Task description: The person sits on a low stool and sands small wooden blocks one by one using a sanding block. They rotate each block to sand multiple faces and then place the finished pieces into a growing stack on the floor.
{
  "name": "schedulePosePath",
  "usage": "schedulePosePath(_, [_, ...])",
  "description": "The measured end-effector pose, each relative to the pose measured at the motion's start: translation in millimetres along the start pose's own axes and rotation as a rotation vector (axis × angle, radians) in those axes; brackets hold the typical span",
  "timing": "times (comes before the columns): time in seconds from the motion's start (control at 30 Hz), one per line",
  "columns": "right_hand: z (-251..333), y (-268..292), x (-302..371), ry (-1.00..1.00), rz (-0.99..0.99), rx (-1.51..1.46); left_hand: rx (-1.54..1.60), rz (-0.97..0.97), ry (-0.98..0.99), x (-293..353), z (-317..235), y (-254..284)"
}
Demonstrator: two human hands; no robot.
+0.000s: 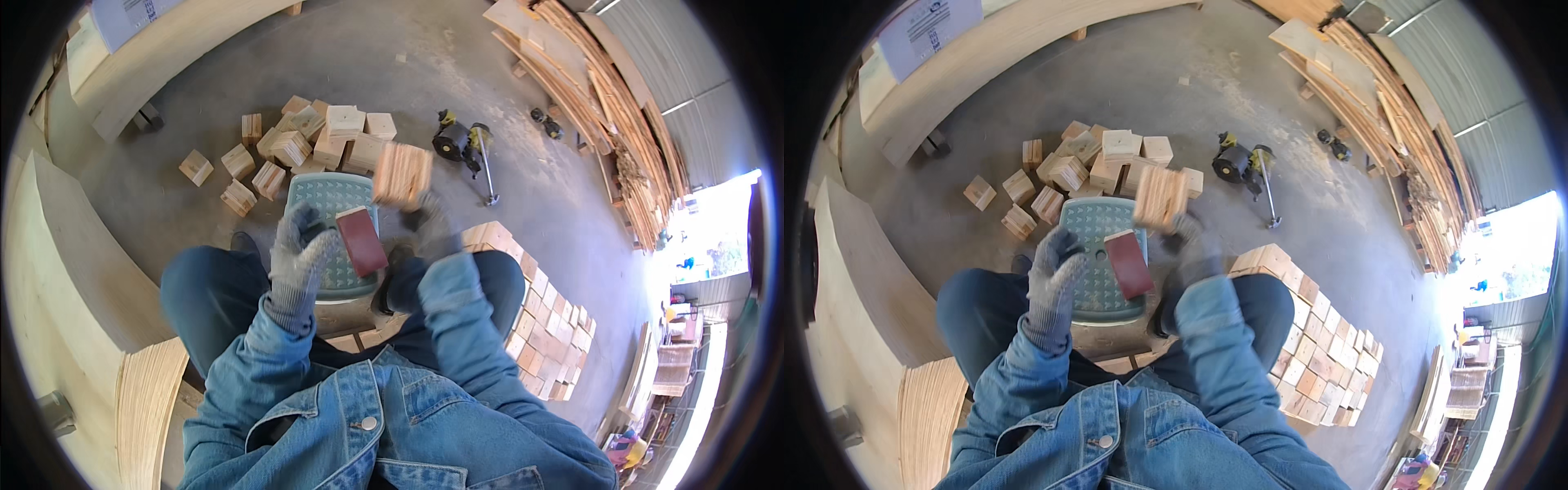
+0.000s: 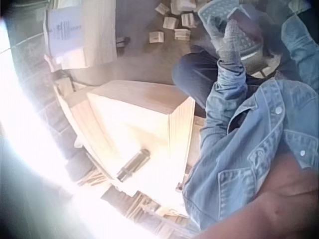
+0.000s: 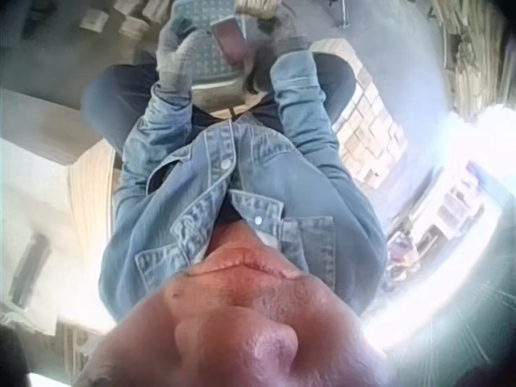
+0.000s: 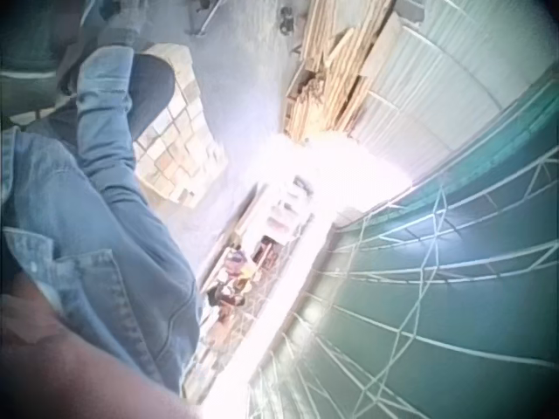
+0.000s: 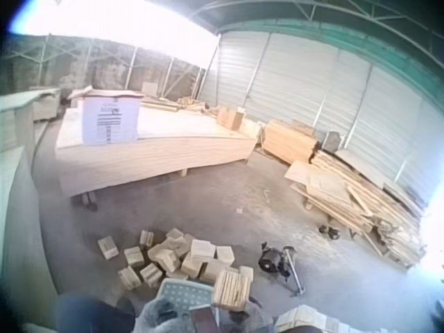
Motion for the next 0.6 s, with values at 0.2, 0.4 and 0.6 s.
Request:
schedulePosePath(0.2, [-44.2, -54.6, 115.8, -0.350, 0.209, -0.052, -0.014, 0.013, 0.075, 9.8, 12.5, 16.7])
schedulePosePath(0.4, [-50.9, -63.2, 131.0, -0.306, 0.132, 0.030, 0.257, 0.051, 0.240, 13.6, 21.6, 21.7])
schedulePosePath(0.6, [-65.7, -62.3, 129.9, -0.286, 0.311, 0.056, 0.089, 0.007, 0.276, 14.2, 37.7, 32.7])
Point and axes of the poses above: each hand's wrist, its own x-axis away from the middle knuckle, its own y-axis out of the back of the hand, z = x × y, the point moved 5 cm from there along -x, towards the middle knuckle, and after that the axes turned 1 degree about -x, right-handed, at the moved point
